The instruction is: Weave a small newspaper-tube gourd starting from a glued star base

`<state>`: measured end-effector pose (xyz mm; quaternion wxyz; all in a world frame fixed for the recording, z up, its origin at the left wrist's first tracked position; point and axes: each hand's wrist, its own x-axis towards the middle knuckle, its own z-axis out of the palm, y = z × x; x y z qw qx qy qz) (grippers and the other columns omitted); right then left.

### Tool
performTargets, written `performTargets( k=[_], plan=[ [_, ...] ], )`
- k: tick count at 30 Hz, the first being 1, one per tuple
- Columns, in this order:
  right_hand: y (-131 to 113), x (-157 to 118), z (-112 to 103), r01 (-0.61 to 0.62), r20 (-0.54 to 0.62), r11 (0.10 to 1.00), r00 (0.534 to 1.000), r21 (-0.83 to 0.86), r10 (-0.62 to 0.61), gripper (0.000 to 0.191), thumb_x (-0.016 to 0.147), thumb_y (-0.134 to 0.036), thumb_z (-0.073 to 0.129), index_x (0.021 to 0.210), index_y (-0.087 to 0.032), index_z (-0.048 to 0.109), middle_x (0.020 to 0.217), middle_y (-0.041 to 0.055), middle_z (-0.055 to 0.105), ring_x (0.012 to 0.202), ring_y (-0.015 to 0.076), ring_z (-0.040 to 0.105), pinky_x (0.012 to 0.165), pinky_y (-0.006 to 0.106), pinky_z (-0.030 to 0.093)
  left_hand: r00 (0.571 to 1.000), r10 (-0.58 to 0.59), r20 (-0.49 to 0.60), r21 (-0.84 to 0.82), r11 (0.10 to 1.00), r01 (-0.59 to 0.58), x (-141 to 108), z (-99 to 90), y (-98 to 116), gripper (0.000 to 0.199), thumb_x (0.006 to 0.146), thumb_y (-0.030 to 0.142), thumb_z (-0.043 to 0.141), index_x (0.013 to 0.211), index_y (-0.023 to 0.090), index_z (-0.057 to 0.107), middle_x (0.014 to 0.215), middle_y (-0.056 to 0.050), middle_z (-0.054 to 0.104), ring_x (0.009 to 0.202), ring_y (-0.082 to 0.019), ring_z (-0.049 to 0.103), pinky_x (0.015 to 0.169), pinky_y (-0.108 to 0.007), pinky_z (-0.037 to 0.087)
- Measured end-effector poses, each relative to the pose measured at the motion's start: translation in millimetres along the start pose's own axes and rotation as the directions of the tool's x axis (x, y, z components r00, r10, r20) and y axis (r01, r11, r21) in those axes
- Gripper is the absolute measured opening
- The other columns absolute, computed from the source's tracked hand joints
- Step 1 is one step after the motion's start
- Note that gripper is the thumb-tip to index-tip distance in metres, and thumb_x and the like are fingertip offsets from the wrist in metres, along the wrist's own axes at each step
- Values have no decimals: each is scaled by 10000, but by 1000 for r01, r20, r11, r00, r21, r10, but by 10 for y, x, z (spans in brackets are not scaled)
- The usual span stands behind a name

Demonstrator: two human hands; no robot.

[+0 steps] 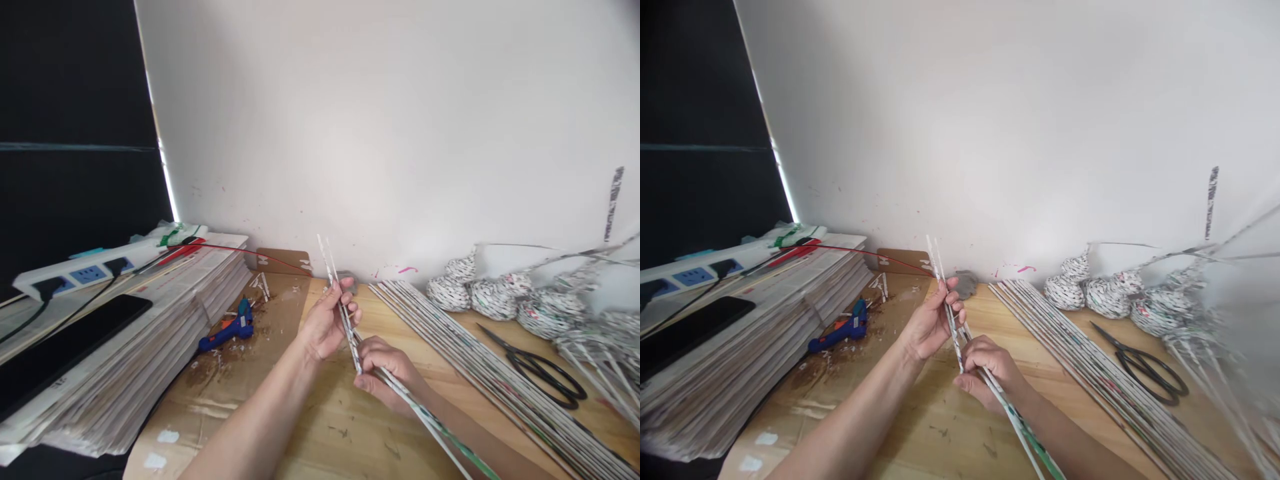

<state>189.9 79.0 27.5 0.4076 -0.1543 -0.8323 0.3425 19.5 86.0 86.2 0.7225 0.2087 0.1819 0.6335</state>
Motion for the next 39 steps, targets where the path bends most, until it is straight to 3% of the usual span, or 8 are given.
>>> performTargets(
  k=[5, 10, 17, 27, 33, 36, 39],
  plan=[
    [43, -36, 14, -119, -1, 993, 993, 24, 119, 173, 827, -265, 725, 731, -196, 599, 788, 34, 648, 772, 163, 600, 736, 291, 480, 998, 39, 40, -65, 997, -36, 20, -79, 63, 195, 899, 365, 626, 951, 177, 626, 667, 62, 412, 510, -40, 409, 508, -172, 453],
    [84, -78, 33, -225, -31, 973, 973, 52, 227, 217, 808, -318, 747, 707, -193, 602, 787, 34, 631, 740, 159, 588, 701, 287, 470, 997, 42, 62, -70, 997, -38, 30, -89, 55, 237, 881, 392, 648, 974, 176, 622, 648, 70, 375, 508, -40, 384, 491, -160, 424],
    [71, -78, 68, -282, -90, 958, 954, 43, 285, 319, 798, -421, 737, 664, -188, 565, 728, 10, 586, 643, 128, 510, 613, 264, 408, 997, 41, 70, -59, 998, -37, -2, -70, 40, 284, 861, 414, 670, 1017, 181, 619, 642, 73, 361, 519, -46, 376, 496, -160, 427],
    [-34, -76, 68, -521, -38, 845, 848, 116, 528, 368, 779, -480, 725, 673, -178, 542, 581, -50, 445, 523, 81, 334, 497, 231, 264, 992, 61, 111, -123, 991, -47, -13, -50, 51, 251, 878, 407, 649, 856, 177, 553, 609, 73, 308, 485, -49, 311, 447, -130, 326],
    [-33, -53, 67, -520, -2, 835, 849, 179, 529, 333, 781, -452, 738, 913, -190, 581, 666, -29, 589, 559, 96, 438, 538, 227, 343, 988, 60, 139, -119, 992, -44, -47, -23, 57, 284, 888, 430, 627, 820, 176, 518, 599, 72, 269, 476, -54, 279, 423, -129, 269],
    [-14, -55, 62, -530, 70, 840, 848, 114, 526, 315, 844, -486, 659, 821, -176, 604, 649, -22, 548, 557, 95, 407, 520, 228, 305, 987, 76, 145, -90, 994, -63, -56, -14, 48, 307, 885, 454, 622, 814, 179, 506, 593, 75, 249, 468, -55, 256, 410, -130, 234],
    [-6, -52, 65, -506, 62, 861, 862, 52, 503, 359, 847, -497, 642, 703, -180, 554, 589, -45, 435, 536, 90, 336, 498, 229, 251, 985, 83, 151, -60, 995, -74, -60, -9, 31, 337, 881, 499, 608, 823, 183, 505, 591, 78, 245, 462, -53, 230, 401, -133, 202]
  ],
)
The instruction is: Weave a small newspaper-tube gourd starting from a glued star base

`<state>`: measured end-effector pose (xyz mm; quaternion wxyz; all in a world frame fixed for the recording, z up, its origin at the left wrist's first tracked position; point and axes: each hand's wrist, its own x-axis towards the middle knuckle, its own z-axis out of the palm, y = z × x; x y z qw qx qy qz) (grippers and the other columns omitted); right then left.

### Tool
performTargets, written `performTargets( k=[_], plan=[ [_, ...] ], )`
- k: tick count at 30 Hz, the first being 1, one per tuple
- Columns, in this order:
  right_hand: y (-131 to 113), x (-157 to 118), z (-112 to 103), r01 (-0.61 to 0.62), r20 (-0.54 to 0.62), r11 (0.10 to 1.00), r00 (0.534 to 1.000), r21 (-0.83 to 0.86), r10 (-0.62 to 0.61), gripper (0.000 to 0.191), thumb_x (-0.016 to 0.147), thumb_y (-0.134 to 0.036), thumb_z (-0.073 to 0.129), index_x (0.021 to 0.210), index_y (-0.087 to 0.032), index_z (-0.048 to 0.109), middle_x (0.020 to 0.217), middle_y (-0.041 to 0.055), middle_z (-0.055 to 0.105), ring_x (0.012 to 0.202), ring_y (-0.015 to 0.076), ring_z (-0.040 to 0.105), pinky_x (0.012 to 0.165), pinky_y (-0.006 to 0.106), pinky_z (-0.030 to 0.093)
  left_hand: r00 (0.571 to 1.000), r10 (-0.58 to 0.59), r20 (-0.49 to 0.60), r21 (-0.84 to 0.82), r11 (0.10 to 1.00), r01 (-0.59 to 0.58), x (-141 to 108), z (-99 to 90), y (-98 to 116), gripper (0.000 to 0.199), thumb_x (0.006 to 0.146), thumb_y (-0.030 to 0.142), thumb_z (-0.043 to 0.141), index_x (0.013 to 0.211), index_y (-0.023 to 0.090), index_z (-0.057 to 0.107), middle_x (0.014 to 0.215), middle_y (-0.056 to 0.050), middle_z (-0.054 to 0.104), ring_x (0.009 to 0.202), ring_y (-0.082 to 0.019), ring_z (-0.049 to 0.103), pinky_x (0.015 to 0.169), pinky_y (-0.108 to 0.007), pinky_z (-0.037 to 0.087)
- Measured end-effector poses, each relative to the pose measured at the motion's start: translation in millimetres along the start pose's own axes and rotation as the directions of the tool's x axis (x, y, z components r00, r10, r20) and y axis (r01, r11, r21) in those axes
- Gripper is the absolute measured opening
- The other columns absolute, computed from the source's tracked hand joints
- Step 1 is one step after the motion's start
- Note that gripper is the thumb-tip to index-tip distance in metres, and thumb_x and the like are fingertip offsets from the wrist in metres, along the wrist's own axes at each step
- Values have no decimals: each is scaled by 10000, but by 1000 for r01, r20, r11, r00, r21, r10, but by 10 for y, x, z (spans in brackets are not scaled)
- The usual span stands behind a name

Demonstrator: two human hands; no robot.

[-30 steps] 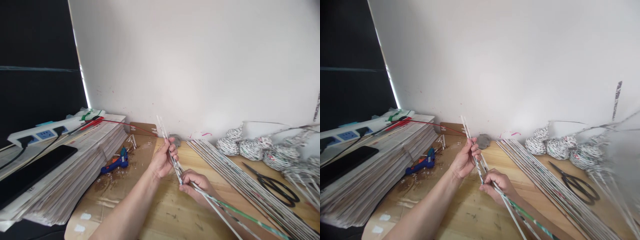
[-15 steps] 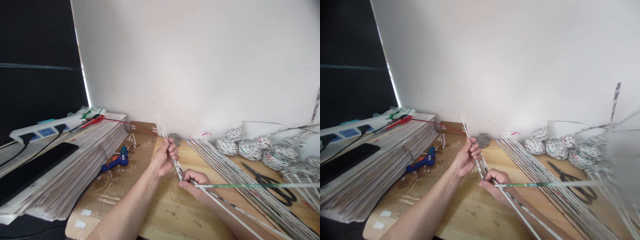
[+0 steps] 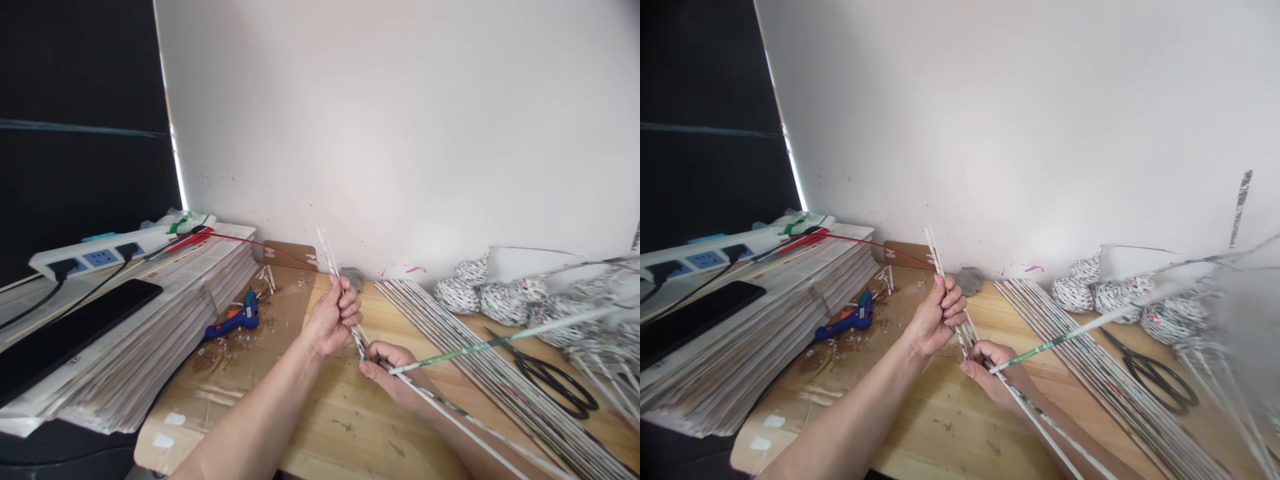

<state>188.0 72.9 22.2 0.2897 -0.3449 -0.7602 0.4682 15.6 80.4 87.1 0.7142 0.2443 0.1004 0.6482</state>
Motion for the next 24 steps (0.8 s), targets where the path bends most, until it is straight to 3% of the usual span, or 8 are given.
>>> performTargets(
  k=[4, 13, 16, 18, 21, 24],
  plan=[
    [-21, 2, 0, 48, -46, 999, 998, -26, -49, 366, 838, -482, 649, 663, -186, 521, 574, -55, 366, 524, 87, 302, 486, 231, 237, 1000, 27, -1, 61, 998, -27, -7, -6, -41, 360, 865, 534, 613, 861, 185, 524, 584, 82, 264, 457, -47, 226, 402, -137, 198],
    [19, -6, -42, 70, -125, 996, 989, -50, -76, 369, 868, -470, 633, 659, -187, 521, 578, -47, 370, 536, 94, 307, 500, 243, 259, 998, 12, -57, 211, 977, 1, -17, -24, -216, 375, 852, 550, 628, 912, 190, 545, 608, 67, 385, 500, -61, 363, 487, -178, 351],
    [74, 5, -27, 85, -130, 995, 987, -42, -90, 363, 872, -477, 634, 674, -188, 536, 567, -44, 405, 519, 96, 343, 485, 239, 282, 996, 9, -91, 207, 978, 10, -3, -36, -260, 391, 845, 567, 626, 911, 190, 545, 582, 79, 361, 450, -46, 291, 437, -161, 273],
    [84, 9, -22, 112, -152, 993, 981, -38, -117, 333, 903, -467, 601, 726, -185, 590, 602, -21, 503, 545, 113, 441, 515, 242, 357, 990, 25, -141, 169, 986, -1, 21, -54, -256, 383, 862, 565, 603, 886, 189, 535, 554, 89, 318, 420, -39, 234, 406, -154, 205],
    [17, 2, -58, 258, -274, 966, 928, -21, -253, 334, 979, -435, 487, 831, -194, 665, 776, 43, 655, 763, 181, 623, 730, 299, 494, 957, 32, -289, 83, 997, -9, 71, -97, -212, 335, 936, 506, 514, 837, 187, 502, 534, 94, 269, 392, -38, 209, 382, -152, 156],
    [-108, -21, -142, 424, -422, 904, 811, -56, -406, 381, 1007, -438, 412, 853, -211, 677, 881, 82, 690, 979, 242, 648, 919, 394, 489, 886, -35, -463, 15, 999, 47, 112, -146, -193, 308, 999, 413, 413, 798, 185, 465, 531, 95, 248, 366, -33, 200, 366, -145, 131]
  ],
)
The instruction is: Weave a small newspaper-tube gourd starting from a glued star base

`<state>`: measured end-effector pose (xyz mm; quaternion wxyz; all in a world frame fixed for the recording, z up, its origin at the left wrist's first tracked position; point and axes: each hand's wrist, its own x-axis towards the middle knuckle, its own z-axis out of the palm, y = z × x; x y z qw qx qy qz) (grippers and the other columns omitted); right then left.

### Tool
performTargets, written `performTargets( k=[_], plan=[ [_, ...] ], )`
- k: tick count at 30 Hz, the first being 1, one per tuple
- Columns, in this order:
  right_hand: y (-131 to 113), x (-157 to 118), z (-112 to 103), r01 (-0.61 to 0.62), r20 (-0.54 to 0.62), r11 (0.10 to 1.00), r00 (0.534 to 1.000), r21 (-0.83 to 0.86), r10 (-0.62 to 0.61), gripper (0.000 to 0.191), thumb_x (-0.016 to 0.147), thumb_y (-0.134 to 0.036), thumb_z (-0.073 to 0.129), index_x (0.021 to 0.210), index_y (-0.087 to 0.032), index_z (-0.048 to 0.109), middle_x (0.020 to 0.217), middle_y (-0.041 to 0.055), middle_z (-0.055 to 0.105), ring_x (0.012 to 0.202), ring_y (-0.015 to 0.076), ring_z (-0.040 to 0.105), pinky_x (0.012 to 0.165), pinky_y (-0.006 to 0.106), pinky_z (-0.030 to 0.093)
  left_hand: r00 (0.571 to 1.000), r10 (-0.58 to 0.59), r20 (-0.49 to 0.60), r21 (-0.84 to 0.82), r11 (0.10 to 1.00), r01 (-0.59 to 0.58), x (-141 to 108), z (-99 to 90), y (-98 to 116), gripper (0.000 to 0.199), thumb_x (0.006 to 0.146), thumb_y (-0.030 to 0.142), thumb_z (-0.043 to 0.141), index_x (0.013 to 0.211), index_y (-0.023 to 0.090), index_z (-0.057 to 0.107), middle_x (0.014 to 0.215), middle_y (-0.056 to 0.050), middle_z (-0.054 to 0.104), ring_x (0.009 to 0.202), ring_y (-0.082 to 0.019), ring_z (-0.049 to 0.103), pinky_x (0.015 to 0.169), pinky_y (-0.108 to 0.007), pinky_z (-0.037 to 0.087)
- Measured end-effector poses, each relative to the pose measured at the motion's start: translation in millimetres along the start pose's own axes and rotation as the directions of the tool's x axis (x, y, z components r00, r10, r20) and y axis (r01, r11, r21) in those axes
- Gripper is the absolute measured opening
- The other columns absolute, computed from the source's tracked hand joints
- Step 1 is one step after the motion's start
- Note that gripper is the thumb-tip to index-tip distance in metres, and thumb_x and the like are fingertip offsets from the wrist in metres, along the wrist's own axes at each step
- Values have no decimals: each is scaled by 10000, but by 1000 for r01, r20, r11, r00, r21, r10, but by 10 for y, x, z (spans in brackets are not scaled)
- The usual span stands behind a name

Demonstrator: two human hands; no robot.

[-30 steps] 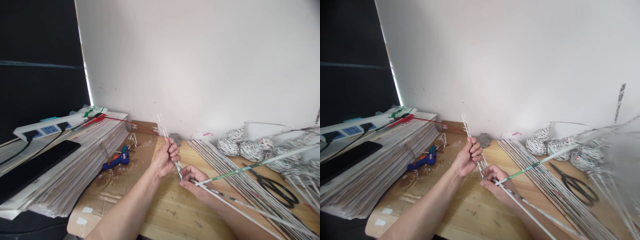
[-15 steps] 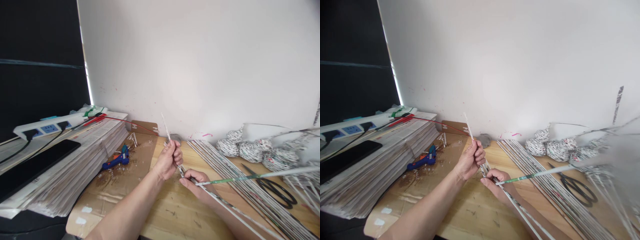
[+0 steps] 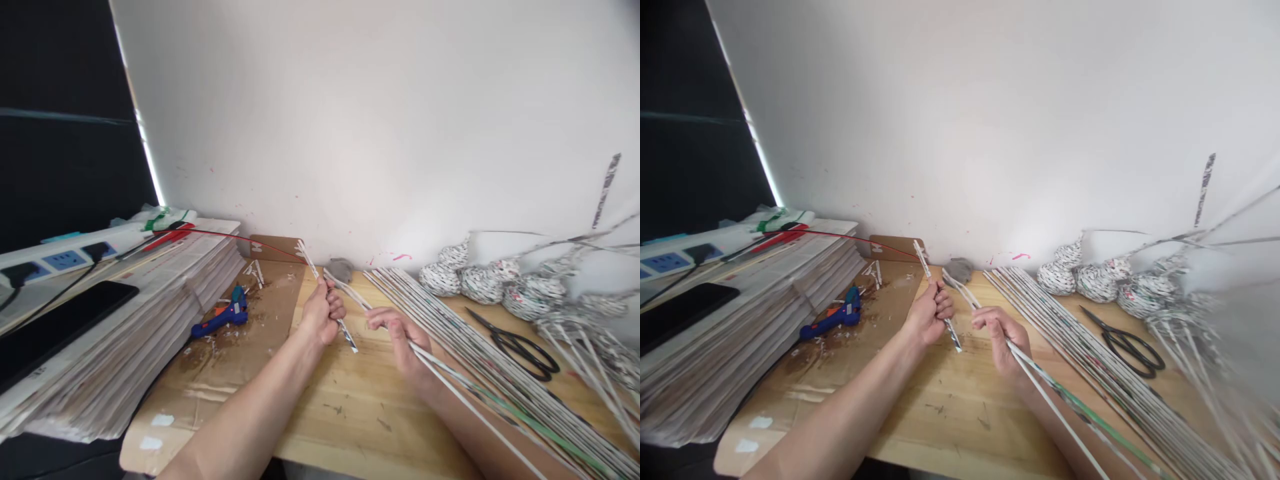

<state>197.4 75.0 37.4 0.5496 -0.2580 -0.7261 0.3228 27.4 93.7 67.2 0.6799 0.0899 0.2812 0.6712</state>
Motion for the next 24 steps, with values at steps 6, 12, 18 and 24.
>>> performTargets(
  k=[6, 12, 18, 24],
  plan=[
    [-72, 28, -80, 198, -17, 980, 980, -38, -199, 362, 1008, -433, 400, 928, -230, 690, 865, 89, 699, 1054, 288, 641, 935, 482, 494, 986, -141, -93, 22, 989, 144, 22, -48, -180, 263, 1014, 312, 387, 809, 165, 463, 560, 78, 353, 366, -23, 280, 351, -116, 183],
    [-18, 17, -89, 221, 150, 973, 967, -71, -209, 324, 1008, -397, 422, 1000, -233, 701, 964, 97, 720, 1141, 287, 614, 991, 487, 476, 975, -204, -84, 57, 976, 209, -29, -28, -334, 301, 1019, 274, 339, 955, 105, 579, 703, -51, 611, 540, -107, 597, 507, -202, 502],
    [-1, 44, -89, 242, 249, 963, 946, -119, -207, 330, 1013, -397, 423, 1040, -229, 705, 1011, 98, 723, 1162, 264, 612, 1018, 450, 464, 978, -207, 19, 46, 977, 206, -105, 9, -333, 339, 1017, 314, 350, 1010, 88, 603, 939, -124, 700, 768, -169, 700, 693, -278, 585],
    [-20, 60, -48, 317, 320, 939, 911, -134, -261, 316, 1005, -401, 442, 1076, -226, 695, 1021, 98, 734, 1188, 252, 602, 1003, 415, 486, 977, -166, 132, 0, 986, 168, -74, -37, -349, 226, 997, 286, 433, 1033, 137, 599, 977, -82, 704, 859, -175, 714, 788, -302, 592]
  ],
)
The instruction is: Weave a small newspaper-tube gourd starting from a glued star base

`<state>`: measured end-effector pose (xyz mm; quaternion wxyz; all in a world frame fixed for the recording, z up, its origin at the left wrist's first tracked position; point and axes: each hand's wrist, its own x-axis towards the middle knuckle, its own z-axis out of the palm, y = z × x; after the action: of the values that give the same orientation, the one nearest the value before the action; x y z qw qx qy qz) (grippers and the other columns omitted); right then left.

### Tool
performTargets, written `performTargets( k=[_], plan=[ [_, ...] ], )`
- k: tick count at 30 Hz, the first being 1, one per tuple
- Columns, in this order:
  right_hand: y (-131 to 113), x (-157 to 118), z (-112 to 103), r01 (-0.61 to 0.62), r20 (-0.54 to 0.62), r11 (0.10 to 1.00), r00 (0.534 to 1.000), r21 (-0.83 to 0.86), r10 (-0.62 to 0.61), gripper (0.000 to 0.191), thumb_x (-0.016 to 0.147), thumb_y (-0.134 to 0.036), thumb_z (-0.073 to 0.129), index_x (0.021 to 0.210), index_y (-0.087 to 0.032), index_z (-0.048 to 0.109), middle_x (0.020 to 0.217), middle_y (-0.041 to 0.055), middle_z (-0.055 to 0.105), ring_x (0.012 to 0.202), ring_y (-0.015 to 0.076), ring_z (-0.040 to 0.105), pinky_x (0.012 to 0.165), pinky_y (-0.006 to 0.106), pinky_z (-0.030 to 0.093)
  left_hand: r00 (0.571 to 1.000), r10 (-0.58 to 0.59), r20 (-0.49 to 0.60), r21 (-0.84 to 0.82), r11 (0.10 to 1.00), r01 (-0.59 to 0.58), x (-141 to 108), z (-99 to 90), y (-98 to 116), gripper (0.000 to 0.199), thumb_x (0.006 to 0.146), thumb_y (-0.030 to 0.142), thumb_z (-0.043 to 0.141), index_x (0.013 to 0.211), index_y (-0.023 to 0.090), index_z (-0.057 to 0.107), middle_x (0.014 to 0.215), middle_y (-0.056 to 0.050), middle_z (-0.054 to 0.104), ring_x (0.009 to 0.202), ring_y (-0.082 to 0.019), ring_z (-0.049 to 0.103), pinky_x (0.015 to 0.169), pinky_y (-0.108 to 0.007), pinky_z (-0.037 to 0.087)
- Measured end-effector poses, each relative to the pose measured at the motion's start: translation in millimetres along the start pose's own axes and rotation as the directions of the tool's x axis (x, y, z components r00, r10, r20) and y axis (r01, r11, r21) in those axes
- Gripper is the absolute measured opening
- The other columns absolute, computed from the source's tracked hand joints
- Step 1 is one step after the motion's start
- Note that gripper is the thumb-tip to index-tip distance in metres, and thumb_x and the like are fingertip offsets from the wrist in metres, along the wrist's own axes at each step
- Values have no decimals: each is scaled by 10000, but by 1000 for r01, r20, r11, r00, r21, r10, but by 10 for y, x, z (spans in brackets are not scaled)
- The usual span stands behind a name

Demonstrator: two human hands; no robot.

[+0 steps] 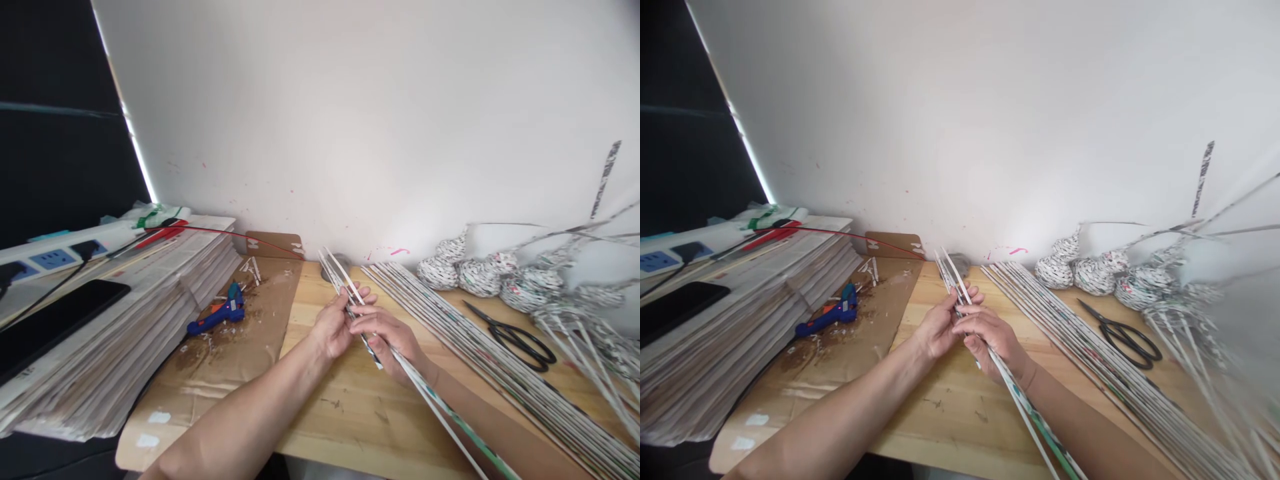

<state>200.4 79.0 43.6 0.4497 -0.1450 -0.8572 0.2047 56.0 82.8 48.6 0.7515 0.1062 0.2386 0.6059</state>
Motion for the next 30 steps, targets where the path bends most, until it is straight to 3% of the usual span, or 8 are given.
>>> performTargets(
  k=[5, 8, 11, 15, 19, 22, 25, 30],
  plan=[
    [-25, 35, -24, 89, -22, 982, 995, -165, -94, 260, 878, -257, 644, 1132, -224, 688, 1164, 104, 694, 1242, 288, 553, 1067, 481, 445, 999, 33, -10, -10, 999, -33, 0, 18, 82, 182, 994, 253, 443, 1008, 145, 590, 790, -33, 672, 761, -160, 716, 661, -266, 589],
    [-26, 43, -40, 88, -70, 978, 992, -191, -103, 282, 884, -200, 615, 1152, -237, 696, 1193, 89, 690, 1219, 277, 569, 1043, 460, 466, 996, 83, -44, -20, 996, -84, -6, 37, 159, 176, 990, 239, 455, 1041, 146, 596, 835, -41, 692, 782, -162, 727, 669, -269, 595],
    [-15, 28, -28, -11, -134, 992, 991, -128, -6, 299, 942, -212, 526, 1179, -261, 701, 1229, 75, 678, 1217, 267, 572, 1048, 453, 454, 989, 142, -32, -44, 989, -143, 2, 39, 210, 188, 985, 244, 470, 1073, 151, 608, 958, -70, 714, 878, -182, 733, 808, -329, 602],
    [57, -37, 28, -213, -196, 970, 953, 113, 232, 329, 997, -337, 447, 1200, -297, 703, 1301, 62, 639, 1259, 273, 545, 1061, 450, 440, 983, 183, -12, -61, 981, -183, 26, 28, 232, 217, 983, 268, 476, 1132, 170, 599, 1058, -89, 716, 943, -206, 730, 880, -383, 588],
    [188, -115, 106, -375, -142, 815, 867, 442, 477, 349, 999, -429, 438, 1190, -311, 705, 1407, 59, 563, 1239, 279, 556, 844, 368, 552, 975, 221, 5, -91, 971, -220, 49, 8, 241, 243, 979, 296, 489, 1182, 193, 574, 1057, -89, 722, 966, -220, 729, 884, -392, 584],
    [238, -138, 161, -415, -72, 641, 802, 646, 593, 343, 989, -453, 460, 1195, -310, 693, 1277, 74, 656, 1037, 239, 649, 748, 337, 548, 973, 231, 21, -116, 967, -227, 52, -1, 249, 289, 970, 303, 509, 1241, 212, 553, 1064, -89, 724, 980, -223, 726, 906, -391, 572],
    [217, -132, 199, -418, -16, 527, 773, 740, 635, 349, 974, -464, 488, 1207, -287, 679, 1176, 80, 701, 928, 224, 664, 691, 324, 528, 971, 234, 51, -149, 963, -224, 39, 6, 255, 332, 968, 315, 511, 1285, 221, 527, 1080, -95, 721, 1005, -229, 719, 903, -373, 568],
    [167, -130, 225, -432, 49, 429, 748, 793, 662, 397, 967, -498, 476, 1243, -268, 647, 1214, 92, 683, 847, 233, 680, 661, 355, 521, 966, 249, 71, -198, 953, -231, 27, 23, 256, 366, 978, 368, 469, 1317, 231, 492, 1055, -97, 719, 1012, -232, 717, 875, -348, 567]
  ],
)
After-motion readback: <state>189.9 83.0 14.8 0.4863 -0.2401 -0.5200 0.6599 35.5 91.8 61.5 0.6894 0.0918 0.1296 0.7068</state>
